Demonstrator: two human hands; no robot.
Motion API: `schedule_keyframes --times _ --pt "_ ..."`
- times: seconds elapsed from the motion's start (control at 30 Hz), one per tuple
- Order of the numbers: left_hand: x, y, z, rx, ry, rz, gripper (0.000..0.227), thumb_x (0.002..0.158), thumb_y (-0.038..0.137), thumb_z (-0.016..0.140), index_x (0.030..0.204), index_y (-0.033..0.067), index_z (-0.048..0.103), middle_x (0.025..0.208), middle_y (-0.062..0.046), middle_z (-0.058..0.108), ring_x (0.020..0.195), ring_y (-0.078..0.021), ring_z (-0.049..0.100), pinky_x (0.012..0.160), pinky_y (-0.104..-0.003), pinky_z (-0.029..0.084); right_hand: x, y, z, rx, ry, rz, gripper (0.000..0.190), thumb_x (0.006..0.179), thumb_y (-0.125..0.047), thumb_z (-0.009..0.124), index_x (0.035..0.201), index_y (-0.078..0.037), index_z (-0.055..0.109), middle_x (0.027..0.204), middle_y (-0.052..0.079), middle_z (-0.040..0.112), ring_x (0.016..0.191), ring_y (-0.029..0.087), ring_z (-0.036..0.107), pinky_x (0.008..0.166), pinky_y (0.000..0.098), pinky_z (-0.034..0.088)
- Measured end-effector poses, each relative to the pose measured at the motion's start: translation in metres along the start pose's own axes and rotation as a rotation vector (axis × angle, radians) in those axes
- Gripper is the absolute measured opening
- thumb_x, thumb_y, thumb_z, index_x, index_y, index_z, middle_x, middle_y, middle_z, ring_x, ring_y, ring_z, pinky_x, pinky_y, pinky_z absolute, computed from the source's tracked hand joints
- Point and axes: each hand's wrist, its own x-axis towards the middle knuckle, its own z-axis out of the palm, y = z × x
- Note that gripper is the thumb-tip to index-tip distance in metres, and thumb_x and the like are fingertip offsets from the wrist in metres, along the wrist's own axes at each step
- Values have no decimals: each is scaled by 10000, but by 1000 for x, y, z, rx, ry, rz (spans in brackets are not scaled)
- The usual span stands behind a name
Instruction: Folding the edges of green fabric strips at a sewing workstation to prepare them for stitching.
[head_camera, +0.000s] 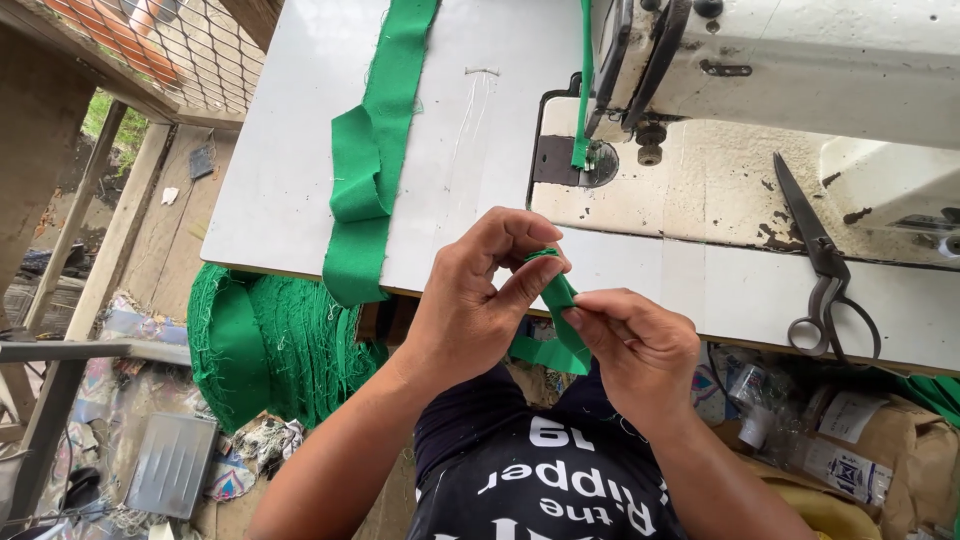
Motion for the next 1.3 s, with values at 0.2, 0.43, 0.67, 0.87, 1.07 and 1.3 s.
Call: schedule_keyframes --times 0.2,0.43,0.67,0.87,1.07,1.3 --pt "7 3 -10 41 -76 0 106 931 16 727 1035 36 719 801 -121 745 760 -180 696 750 -336 578 7 -5 0 -3 -17 60 99 900 32 729 983 83 749 796 164 749 702 110 713 515 259 627" --pt "15 16 -20 109 -159 68 119 945 -13 694 1034 53 736 803 -124 747 755 -220 725 731 -364 599 14 -9 3 35 -74 77 225 856 21 770 1072 72 732 950 187 767 900 196 749 620 306 690" --pt "18 19 -21 61 -192 141 124 973 12 670 1084 37 717 864 -152 742 804 -246 747 763 -397 629 25 -23 5 37 -147 20 136 831 134 745 957 81 751 852 156 739 834 146 704 716 313 624" --pt "8 -6 -4 -15 -12 79 257 999 38 657 1253 38 622 899 -155 725 802 -231 750 741 -380 643 17 -6 13 -171 -28 -246 117 882 93 753 971 33 710 788 96 652 736 168 672 643 281 566" --pt "9 0 -1 -72 -11 49 327 1032 38 612 1349 54 534 935 -156 708 831 -238 745 773 -391 647 19 -18 7 -126 -73 -159 94 865 86 748 941 30 743 889 135 689 864 218 728 689 328 596" --pt "12 -1 -3 -6 -23 51 290 1030 82 618 1316 62 566 948 -166 706 860 -273 757 792 -425 652 24 -28 15 -250 -34 -200 85 888 -19 794 945 26 749 896 138 706 834 243 731 709 331 573"
